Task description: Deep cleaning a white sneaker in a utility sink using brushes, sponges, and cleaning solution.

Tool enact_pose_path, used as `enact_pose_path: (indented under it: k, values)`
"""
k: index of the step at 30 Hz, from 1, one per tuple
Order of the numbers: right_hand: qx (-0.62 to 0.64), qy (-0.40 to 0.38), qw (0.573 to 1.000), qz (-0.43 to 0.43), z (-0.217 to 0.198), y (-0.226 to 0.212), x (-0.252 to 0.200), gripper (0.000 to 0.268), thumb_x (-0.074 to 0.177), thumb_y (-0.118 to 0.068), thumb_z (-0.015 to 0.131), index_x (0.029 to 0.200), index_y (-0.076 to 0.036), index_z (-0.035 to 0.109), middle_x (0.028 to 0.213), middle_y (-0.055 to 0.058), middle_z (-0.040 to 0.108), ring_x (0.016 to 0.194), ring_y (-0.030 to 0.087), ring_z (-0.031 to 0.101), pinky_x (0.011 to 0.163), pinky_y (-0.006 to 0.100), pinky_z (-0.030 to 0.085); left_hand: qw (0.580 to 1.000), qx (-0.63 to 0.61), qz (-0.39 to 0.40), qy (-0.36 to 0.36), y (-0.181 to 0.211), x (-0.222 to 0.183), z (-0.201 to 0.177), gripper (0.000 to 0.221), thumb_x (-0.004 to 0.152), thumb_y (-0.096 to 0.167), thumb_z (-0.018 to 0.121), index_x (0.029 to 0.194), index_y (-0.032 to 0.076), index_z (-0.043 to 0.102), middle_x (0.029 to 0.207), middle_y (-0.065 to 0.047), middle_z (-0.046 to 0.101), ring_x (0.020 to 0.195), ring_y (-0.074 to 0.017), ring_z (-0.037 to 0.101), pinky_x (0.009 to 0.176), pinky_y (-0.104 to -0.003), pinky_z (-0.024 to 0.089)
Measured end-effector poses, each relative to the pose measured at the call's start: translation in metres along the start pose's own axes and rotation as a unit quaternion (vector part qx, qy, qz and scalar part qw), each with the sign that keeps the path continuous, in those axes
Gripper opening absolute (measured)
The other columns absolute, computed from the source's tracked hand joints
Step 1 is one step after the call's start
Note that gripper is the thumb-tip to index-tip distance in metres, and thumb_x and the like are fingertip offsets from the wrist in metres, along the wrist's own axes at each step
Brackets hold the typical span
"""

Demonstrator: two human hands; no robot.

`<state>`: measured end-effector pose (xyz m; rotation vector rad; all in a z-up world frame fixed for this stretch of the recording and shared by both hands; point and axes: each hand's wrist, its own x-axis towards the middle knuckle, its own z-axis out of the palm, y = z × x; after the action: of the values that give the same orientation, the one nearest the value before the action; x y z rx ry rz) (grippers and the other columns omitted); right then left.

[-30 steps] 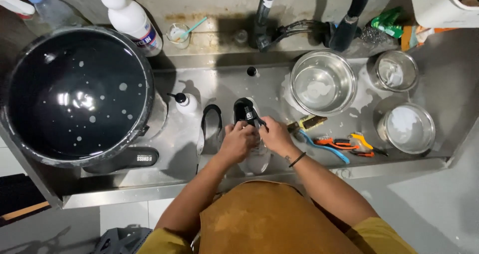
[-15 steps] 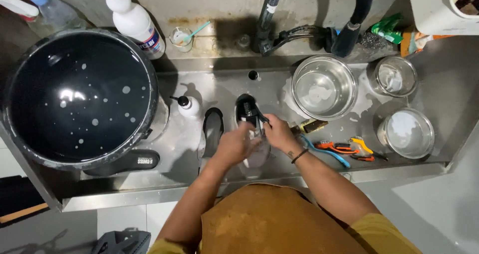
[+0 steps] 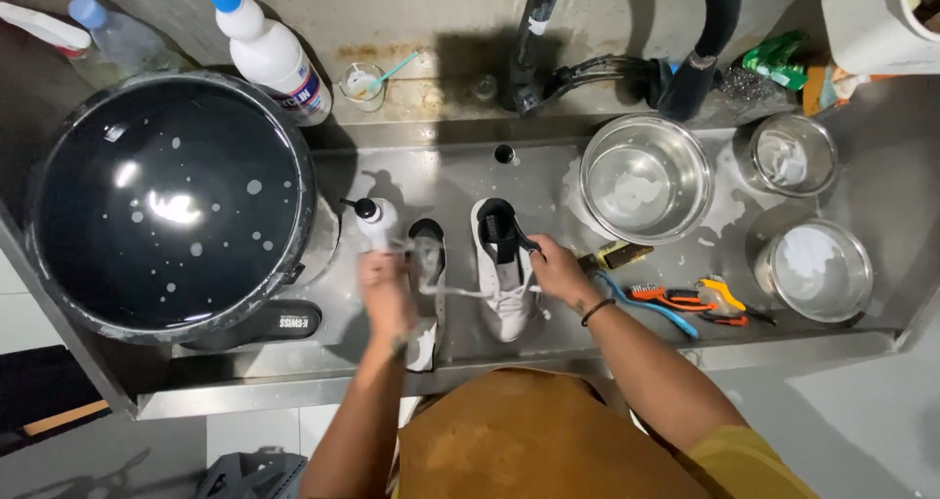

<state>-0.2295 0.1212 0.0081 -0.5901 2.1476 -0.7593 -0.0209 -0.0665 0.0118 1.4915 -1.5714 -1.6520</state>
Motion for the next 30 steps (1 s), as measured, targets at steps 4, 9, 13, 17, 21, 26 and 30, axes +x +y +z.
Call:
enact_pose_path:
  k: [4, 9, 13, 17, 21, 26, 30]
  values:
    - [-0.004, -0.011, 1.000, -0.012, 0.011, 0.039, 0.030, 0.044, 0.102, -0.023, 0.049, 0.143, -0.011, 0.058, 0.110, 0.026, 0.073, 0.105, 0.041, 0.070, 0.088, 0.052, 0.057, 0.977, -0.196, 0.081, 0.036, 0.037, -0.025, -0.043, 0.019, 0.106, 0.015, 0.060, 0.088, 0.011, 0.056, 0.066, 0.001, 0.055, 0.064, -0.0113, 0.057, 0.070, -0.025, 0.050]
    - [-0.057, -0.018, 0.996, -0.070, -0.001, 0.091, 0.038, 0.041, 0.109, -0.024, 0.042, 0.138, -0.004, 0.062, 0.097, 0.021, 0.076, 0.061, 0.022, 0.072, 0.072, 0.038, 0.060, 0.970, 0.203, 0.130, -0.035, 0.023, -0.041, -0.075, 0.018, 0.102, 0.015, 0.065, 0.087, 0.010, 0.074, 0.062, -0.015, 0.067, 0.060, -0.0259, 0.068, 0.061, -0.038, 0.054]
    - [0.028, -0.079, 0.995, -0.058, -0.012, 0.198, 0.035, 0.039, 0.102, -0.043, 0.041, 0.117, -0.016, 0.066, 0.103, 0.006, 0.066, 0.094, 0.026, 0.061, 0.100, 0.046, 0.035, 0.826, 0.547, 0.133, 0.027, 0.022, -0.068, -0.064, 0.029, 0.088, 0.021, 0.071, 0.116, 0.011, 0.067, 0.108, -0.013, 0.070, 0.096, -0.0326, 0.073, 0.080, -0.046, 0.061]
    - [0.175, -0.094, 0.978, -0.070, -0.005, 0.168, 0.011, 0.045, 0.105, -0.044, 0.044, 0.113, -0.008, 0.069, 0.103, 0.014, 0.063, 0.090, 0.030, 0.062, 0.093, 0.040, 0.047, 0.820, 0.482, 0.286, -0.113, 0.017, -0.076, -0.006, 0.028, 0.097, 0.015, 0.063, 0.124, 0.013, 0.071, 0.127, -0.010, 0.065, 0.108, -0.0316, 0.066, 0.084, -0.043, 0.058]
    - [-0.225, -0.075, 0.950, -0.203, 0.034, 0.070, -0.010, 0.044, 0.104, -0.033, 0.045, 0.123, -0.002, 0.069, 0.138, 0.021, 0.059, 0.126, 0.041, 0.059, 0.107, 0.052, 0.048, 0.702, 0.532, 0.437, -0.180, -0.025, -0.067, 0.071, 0.035, 0.083, 0.028, 0.078, 0.117, 0.020, 0.072, 0.134, 0.000, 0.060, 0.111, -0.0268, 0.061, 0.082, -0.042, 0.052]
    - [-0.250, -0.102, 0.958, -0.095, 0.067, 0.057, 0.002, 0.030, 0.098, -0.019, 0.052, 0.114, 0.002, 0.066, 0.110, 0.021, 0.071, 0.091, 0.033, 0.072, 0.072, 0.042, 0.062, 0.652, 0.605, 0.423, -0.174, -0.085, -0.049, 0.108, 0.102, 0.073, 0.061, 0.068, 0.155, 0.021, 0.023, 0.119, 0.002, 0.049, 0.095, -0.0222, 0.052, 0.076, -0.040, 0.040]
    - [-0.284, -0.064, 0.943, -0.164, 0.068, 0.083, -0.005, 0.032, 0.099, -0.010, 0.052, 0.126, 0.006, 0.059, 0.128, 0.027, 0.062, 0.114, 0.041, 0.065, 0.085, 0.045, 0.060, 0.699, 0.526, 0.468, -0.124, -0.094, -0.044, 0.101, 0.078, 0.068, 0.050, 0.070, 0.135, 0.017, 0.045, 0.103, -0.001, 0.051, 0.098, -0.0247, 0.054, 0.078, -0.041, 0.043]
